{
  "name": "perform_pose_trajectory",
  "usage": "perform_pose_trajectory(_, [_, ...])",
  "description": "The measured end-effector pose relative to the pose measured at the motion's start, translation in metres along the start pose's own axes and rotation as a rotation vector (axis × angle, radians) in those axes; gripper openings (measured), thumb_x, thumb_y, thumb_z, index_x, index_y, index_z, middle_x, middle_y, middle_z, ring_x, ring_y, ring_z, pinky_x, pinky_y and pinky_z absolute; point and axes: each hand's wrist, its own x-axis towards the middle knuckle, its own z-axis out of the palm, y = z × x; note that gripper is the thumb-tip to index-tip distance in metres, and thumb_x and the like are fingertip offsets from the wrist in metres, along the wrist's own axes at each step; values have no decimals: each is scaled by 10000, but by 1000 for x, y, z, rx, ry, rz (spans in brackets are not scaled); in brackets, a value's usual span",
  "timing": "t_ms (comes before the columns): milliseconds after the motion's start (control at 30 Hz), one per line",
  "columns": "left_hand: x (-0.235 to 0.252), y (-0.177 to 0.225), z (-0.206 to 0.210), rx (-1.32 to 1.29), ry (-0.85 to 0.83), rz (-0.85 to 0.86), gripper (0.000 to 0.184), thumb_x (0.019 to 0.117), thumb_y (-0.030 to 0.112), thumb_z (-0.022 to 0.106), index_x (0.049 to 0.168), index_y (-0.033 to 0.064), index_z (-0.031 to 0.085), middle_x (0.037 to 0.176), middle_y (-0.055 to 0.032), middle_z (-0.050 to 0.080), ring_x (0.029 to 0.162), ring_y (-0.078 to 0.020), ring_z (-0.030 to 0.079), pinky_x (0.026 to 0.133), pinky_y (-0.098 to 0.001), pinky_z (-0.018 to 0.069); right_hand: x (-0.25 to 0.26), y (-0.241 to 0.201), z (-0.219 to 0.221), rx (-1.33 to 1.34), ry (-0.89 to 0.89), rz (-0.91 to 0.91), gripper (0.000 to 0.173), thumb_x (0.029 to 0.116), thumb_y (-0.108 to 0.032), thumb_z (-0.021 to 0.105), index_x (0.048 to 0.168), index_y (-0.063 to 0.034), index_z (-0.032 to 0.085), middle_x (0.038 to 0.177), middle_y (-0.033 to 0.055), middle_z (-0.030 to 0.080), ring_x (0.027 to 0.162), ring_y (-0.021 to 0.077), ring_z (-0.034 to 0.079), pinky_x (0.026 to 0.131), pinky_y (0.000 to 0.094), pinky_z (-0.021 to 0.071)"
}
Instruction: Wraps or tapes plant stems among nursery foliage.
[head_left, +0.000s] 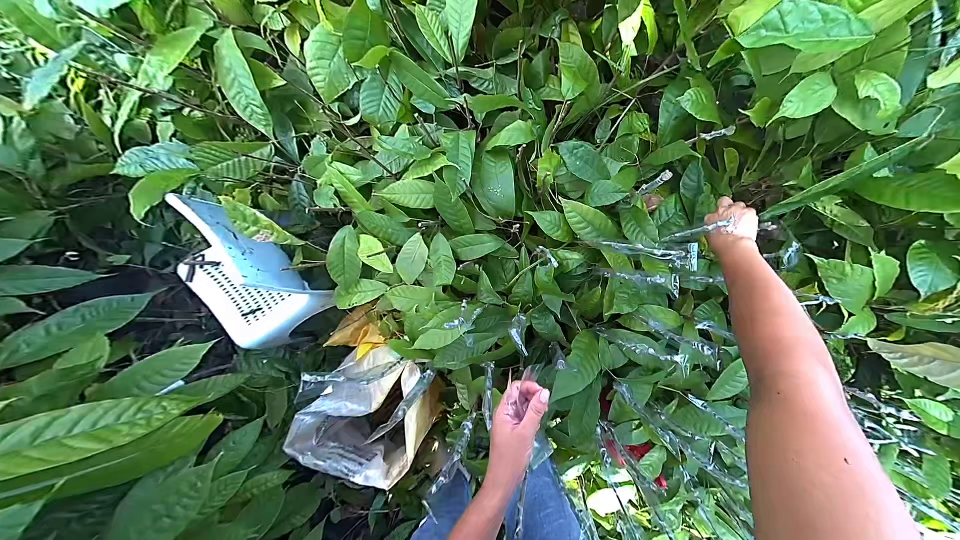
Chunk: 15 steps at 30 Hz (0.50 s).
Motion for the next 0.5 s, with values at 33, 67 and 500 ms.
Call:
perform_pose_trajectory(33, [0, 0, -1, -1, 5, -7, 71, 945, 31, 593, 965, 91, 625, 742, 87, 613, 576, 30, 515, 537, -113, 432, 1, -6, 3, 62, -10, 29, 309, 1005, 42, 502, 1288, 88, 616, 1457, 297, 505, 1288, 510, 543, 993, 650, 479])
perform_pose_trajectory(67, [-1, -1, -1, 0, 5, -13, 68, 947, 35, 593, 966, 90, 629, 742, 86, 612, 574, 30, 511, 535, -113, 429, 5, -12, 8, 118, -18, 53, 322, 1008, 21, 501, 1309, 97, 588, 1428, 305, 529, 1263, 515, 564, 973, 660, 491])
perform_pose_trajectory(500, [-20, -10, -15, -7, -153, 25, 100, 1026, 213, 571, 1053, 135, 628, 820, 158, 636, 634, 87, 519, 591, -95, 443, 14, -59, 42, 130, -128, -148, 348, 1044, -64, 498, 1334, 121, 549, 1426, 314, 532, 1341, 475, 518, 1060, 644, 425])
